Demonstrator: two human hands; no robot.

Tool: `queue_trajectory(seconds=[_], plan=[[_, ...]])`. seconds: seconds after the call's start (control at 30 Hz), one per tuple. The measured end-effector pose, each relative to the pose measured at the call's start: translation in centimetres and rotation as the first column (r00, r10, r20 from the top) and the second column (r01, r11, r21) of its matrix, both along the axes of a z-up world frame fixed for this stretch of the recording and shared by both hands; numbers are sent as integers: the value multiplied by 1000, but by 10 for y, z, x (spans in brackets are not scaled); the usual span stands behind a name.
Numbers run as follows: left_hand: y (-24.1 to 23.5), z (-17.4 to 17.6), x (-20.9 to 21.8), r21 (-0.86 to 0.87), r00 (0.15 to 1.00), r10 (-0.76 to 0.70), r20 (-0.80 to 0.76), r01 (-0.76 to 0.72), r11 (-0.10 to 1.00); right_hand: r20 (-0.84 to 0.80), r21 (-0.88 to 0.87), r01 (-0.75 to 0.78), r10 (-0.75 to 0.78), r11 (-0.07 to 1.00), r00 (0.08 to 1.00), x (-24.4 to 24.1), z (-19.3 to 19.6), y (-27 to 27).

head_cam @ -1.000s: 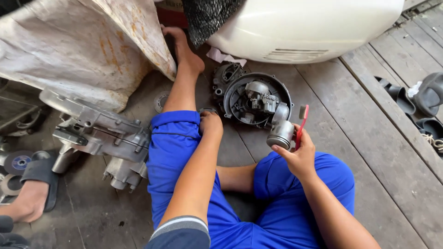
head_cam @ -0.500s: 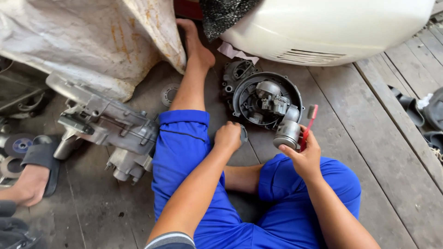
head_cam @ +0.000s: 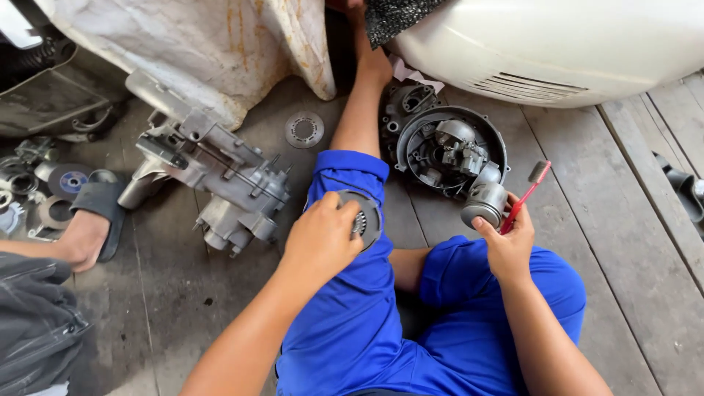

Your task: Cleaning a piston with a brush and assembling or disassembling a clutch mechanism using a screwdriver and pliers.

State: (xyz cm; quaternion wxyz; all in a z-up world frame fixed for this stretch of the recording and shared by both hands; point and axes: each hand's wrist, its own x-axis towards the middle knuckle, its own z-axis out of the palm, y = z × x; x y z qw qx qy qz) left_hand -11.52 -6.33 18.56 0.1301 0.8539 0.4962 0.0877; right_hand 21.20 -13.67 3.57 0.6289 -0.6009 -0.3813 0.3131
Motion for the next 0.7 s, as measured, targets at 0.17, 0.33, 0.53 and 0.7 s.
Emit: queue_trajectory(seconds=[0.17,0.33,0.53,0.7], plan=[[-24,-43,-31,43,999,37,-32,-36,998,-61,55,19,-16,998,998,-7,4,-4],[-44,-72,-42,-3,996,80,32,-80,997,-56,68,22,-18,997,998,-9,3,-7],[-29,-69,-48,-26,992,55,-112,-58,998,-20,54,-2,3,999,1000,-9,-2,-4],[-3,-32,-51,-110,946,-222,-238,201,973,-23,53,-5,6,999,1000,-9,-2,0]])
